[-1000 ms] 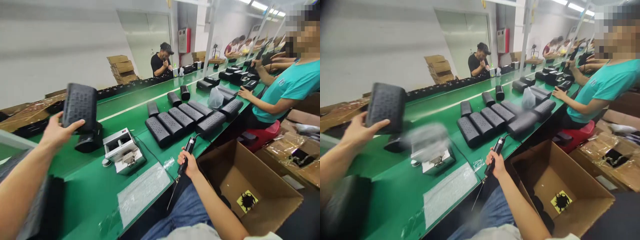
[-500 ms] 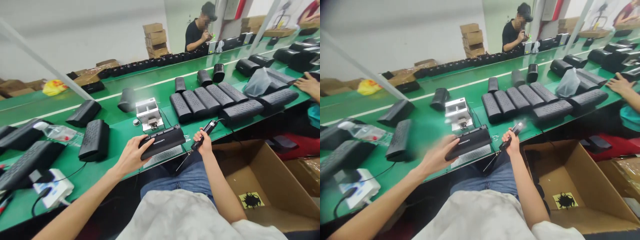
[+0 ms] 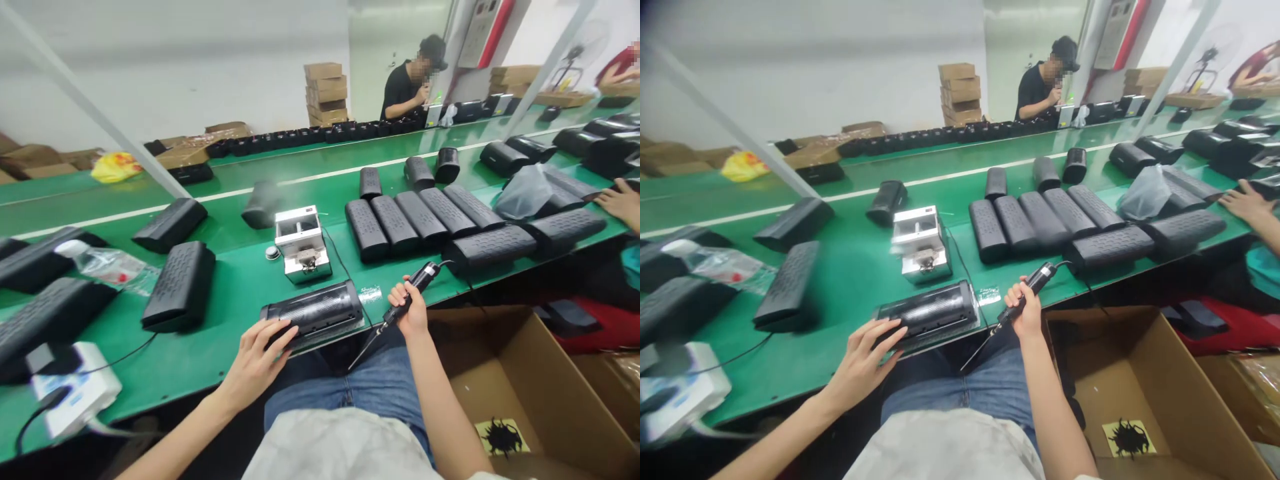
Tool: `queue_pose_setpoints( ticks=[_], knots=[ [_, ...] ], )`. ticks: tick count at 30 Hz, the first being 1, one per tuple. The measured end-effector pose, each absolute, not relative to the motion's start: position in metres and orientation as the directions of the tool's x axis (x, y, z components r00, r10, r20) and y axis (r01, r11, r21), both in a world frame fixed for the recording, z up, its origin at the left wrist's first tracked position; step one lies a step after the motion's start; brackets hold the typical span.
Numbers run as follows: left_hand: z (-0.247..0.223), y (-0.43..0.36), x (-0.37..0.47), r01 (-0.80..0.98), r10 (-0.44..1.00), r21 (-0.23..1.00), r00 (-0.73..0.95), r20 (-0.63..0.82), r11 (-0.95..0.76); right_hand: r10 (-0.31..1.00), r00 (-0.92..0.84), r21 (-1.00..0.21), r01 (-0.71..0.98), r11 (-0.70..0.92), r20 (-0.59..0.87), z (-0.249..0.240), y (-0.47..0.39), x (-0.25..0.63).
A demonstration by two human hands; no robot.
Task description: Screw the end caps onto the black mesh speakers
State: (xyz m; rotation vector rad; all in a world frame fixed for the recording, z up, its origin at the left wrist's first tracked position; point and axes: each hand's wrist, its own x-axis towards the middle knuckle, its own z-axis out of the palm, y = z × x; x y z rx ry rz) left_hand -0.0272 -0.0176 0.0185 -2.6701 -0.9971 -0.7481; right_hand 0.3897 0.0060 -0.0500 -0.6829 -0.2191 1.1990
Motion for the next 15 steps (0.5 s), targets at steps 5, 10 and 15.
queue_pose_setpoints(
  ticks=[5,10,15],
  knots=[
    [0.08,0.015,0.009,0.661,0.6,0.137,0.547,0.584,-0.737,0.919,0.345,-0.547,-0.814,0.193,-0.189,-0.055,0.009,0.384],
    [0.16,0.17,0.138,0.547,0.689,0.422,0.525,0.5,-0.723,0.921,0.338,-0.498,-0.843,0.204,-0.195,-0.052,0.01,0.376],
    [0.198,0.3,0.296,0.24,0.778,0.754,0.356,0.517,-0.611,0.908,0.366,-0.482,-0.845,0.232,-0.203,-0.042,0.023,0.367]
  ],
)
